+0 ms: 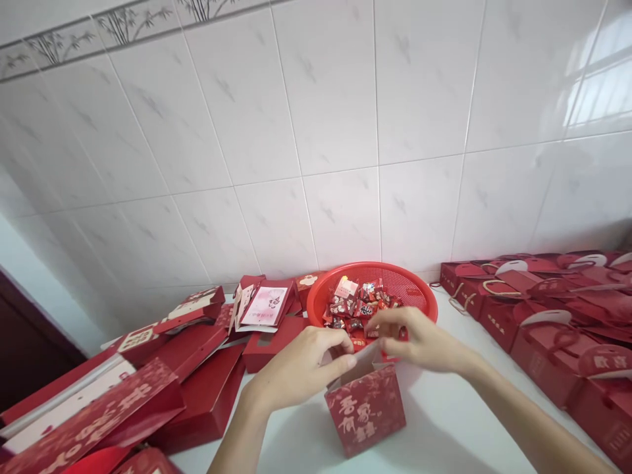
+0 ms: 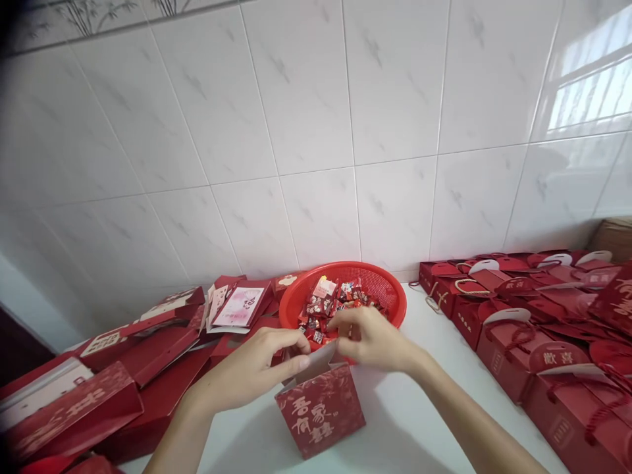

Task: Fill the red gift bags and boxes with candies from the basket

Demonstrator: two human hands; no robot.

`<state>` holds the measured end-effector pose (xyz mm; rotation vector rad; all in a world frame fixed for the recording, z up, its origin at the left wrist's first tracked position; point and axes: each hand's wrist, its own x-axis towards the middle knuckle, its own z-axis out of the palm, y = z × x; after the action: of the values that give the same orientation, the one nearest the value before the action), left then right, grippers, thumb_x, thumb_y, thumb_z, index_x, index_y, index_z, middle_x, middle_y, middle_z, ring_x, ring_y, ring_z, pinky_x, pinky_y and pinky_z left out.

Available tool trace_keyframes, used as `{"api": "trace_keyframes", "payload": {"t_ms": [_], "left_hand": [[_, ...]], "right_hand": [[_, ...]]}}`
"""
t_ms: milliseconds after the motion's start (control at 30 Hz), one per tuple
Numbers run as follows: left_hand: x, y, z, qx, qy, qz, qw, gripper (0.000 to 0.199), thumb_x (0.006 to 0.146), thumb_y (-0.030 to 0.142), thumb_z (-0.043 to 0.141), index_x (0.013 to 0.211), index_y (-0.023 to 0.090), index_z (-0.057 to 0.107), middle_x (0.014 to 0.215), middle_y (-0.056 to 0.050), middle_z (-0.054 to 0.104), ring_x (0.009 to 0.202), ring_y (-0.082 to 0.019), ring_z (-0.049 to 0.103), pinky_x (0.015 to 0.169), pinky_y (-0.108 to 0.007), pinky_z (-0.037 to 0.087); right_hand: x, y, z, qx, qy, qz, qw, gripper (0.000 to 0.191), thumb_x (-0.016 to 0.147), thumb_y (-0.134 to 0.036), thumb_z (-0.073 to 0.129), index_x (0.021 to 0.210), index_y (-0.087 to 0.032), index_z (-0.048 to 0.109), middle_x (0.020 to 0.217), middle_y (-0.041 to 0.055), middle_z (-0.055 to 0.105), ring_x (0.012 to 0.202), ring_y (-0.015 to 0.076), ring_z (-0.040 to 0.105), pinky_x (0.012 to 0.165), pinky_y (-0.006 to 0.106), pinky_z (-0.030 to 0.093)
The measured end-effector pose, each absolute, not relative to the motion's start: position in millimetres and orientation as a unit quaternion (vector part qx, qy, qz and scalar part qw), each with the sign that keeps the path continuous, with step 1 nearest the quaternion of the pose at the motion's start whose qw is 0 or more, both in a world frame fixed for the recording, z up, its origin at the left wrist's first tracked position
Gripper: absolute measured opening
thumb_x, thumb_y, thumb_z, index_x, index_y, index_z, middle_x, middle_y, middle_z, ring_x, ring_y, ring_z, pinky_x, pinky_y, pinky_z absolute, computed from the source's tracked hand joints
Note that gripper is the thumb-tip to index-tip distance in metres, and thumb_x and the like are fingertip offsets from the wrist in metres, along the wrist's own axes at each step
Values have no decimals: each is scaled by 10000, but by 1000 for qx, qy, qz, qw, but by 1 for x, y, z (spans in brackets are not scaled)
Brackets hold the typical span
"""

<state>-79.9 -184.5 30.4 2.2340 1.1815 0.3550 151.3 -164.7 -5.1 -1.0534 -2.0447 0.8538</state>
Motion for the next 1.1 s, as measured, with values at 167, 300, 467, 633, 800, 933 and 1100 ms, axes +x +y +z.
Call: {"api": "trace_keyframes", "payload": {"t_ms": [167, 300, 467, 633, 800, 933, 1100], "left_hand": [[-76, -175, 24, 828, 412, 143, 353, 258, 886, 438, 617, 874, 185, 667, 806, 3, 701, 694, -142, 609, 641, -242, 434], [-75, -150, 18, 823, 399, 222, 337, 314, 925, 472, 561, 931, 187, 695, 934, -20, 720, 863, -170, 637, 800, -267, 476], [-59, -85, 12, 825, 405, 268, 291, 256, 895, 387, 573, 960, 181, 710, 993, -41, 738, 936, -206, 663, 847, -297, 498], [-29, -5, -5, 833, 496, 172, 175, 346, 826, 216, 578, 1152, 184, 689, 1202, -80, 708, 1055, -232, 659, 881, -291, 483], [-5, 42, -26, 827, 515, 156, 162, 194, 751, 173, 613, 896, 208, 738, 1013, -61, 741, 974, -226, 666, 842, -270, 469], [1, 49, -39, 810, 531, 172, 178, 276, 751, 201, 627, 486, 197, 548, 588, -22, 620, 694, -195, 618, 684, -270, 430], [-6, 44, -38, 767, 526, 284, 233, 461, 789, 337, 628, 445, 217, 347, 416, 45, 365, 481, -134, 430, 540, -268, 307]], "right_hand": [[173, -118, -1, -387, -665, 435, 467, 249, 683, -279, 552, 856, -172, 695, 651, -5, 645, 552, 120, 522, 571, 251, 419], [166, -84, -16, -422, -566, 428, 565, 170, 626, -291, 584, 716, -168, 657, 551, -22, 587, 507, 107, 486, 515, 235, 377], [155, -72, -28, -419, -536, 466, 565, 164, 600, -273, 581, 674, -161, 675, 560, -19, 592, 496, 99, 495, 516, 231, 398], [155, -73, -33, -452, -521, 456, 563, 143, 601, -224, 534, 662, -171, 652, 559, -15, 604, 493, 108, 513, 506, 228, 415], [154, -71, -38, -484, -532, 415, 558, 150, 617, -213, 503, 665, -182, 642, 591, -7, 623, 530, 123, 550, 494, 223, 422], [155, -69, -40, -496, -532, 385, 569, 170, 627, -227, 492, 687, -186, 646, 664, 7, 656, 582, 136, 574, 525, 236, 455], [158, -62, -46, -507, -525, 359, 582, 207, 640, -261, 500, 741, -184, 664, 693, 21, 667, 602, 158, 588, 573, 276, 470]]}}
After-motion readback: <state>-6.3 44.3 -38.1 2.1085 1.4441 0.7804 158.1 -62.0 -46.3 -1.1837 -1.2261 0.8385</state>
